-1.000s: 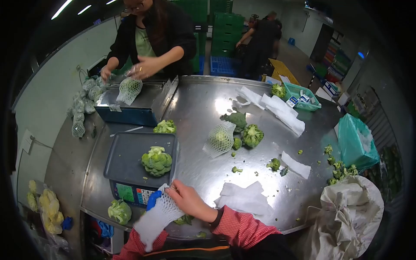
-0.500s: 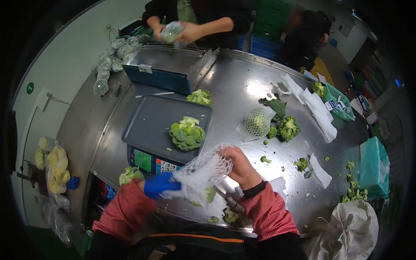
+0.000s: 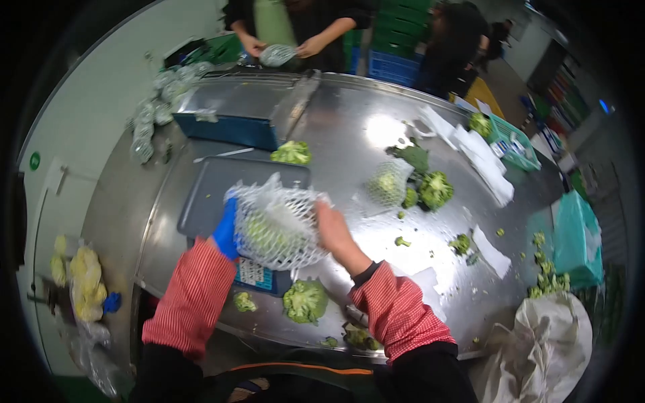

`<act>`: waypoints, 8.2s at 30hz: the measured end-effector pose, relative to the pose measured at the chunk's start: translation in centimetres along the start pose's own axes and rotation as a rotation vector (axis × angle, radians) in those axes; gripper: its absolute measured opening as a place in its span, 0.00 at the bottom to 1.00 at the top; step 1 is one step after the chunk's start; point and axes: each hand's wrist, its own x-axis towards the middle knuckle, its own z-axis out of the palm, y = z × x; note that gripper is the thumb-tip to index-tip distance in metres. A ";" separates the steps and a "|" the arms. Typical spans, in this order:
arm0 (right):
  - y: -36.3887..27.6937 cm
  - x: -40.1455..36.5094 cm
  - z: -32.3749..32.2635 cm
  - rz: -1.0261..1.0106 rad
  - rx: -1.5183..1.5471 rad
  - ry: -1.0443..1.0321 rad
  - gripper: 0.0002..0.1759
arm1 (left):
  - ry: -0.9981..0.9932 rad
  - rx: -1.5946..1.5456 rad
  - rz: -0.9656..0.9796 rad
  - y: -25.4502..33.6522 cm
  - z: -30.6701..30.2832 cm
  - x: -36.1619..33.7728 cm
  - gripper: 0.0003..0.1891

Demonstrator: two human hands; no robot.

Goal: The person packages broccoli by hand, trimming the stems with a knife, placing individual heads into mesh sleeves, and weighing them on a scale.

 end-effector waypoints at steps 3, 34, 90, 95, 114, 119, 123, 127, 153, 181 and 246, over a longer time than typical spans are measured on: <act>0.5 -4.1 -0.8 0.091 0.472 -0.029 0.24 | -0.110 -0.130 0.079 -3.1 0.1 -3.4 0.35; 1.8 1.0 -23.5 -0.302 -0.566 0.447 0.28 | 0.588 0.809 0.884 -13.0 5.4 22.3 0.32; 15.2 -9.6 -14.9 -0.295 -1.306 0.033 0.13 | 0.888 1.400 1.354 -6.0 4.5 -8.5 0.26; 16.7 -9.0 -15.3 -0.221 -1.382 0.027 0.10 | -0.012 1.139 1.016 -16.6 7.6 -8.9 0.09; 1.3 -9.7 -17.5 -0.727 -0.407 0.398 0.10 | 0.202 1.208 0.843 -24.2 10.5 1.4 0.35; 2.6 -11.2 -12.4 -0.450 -0.130 0.234 0.18 | -0.100 0.477 0.091 -15.9 16.1 -1.8 0.29; 1.5 -12.5 -12.3 -0.324 -0.311 0.141 0.29 | -0.007 0.443 0.351 -17.8 12.7 0.4 0.24; 1.5 -11.9 -12.5 -0.583 -0.614 0.221 0.21 | -0.111 0.359 0.158 -15.5 13.3 -1.6 0.29; -0.4 -9.1 -1.6 0.094 0.651 -0.657 0.08 | -0.087 -0.165 -0.133 -14.1 0.4 -10.7 0.25; 6.5 -9.0 -2.2 0.299 0.928 -0.618 0.28 | -0.056 -0.294 0.078 -9.6 2.7 -4.6 0.20; -4.5 -1.8 4.7 -0.366 -0.821 -0.065 0.42 | 0.067 0.439 0.139 -24.2 5.4 -10.7 0.13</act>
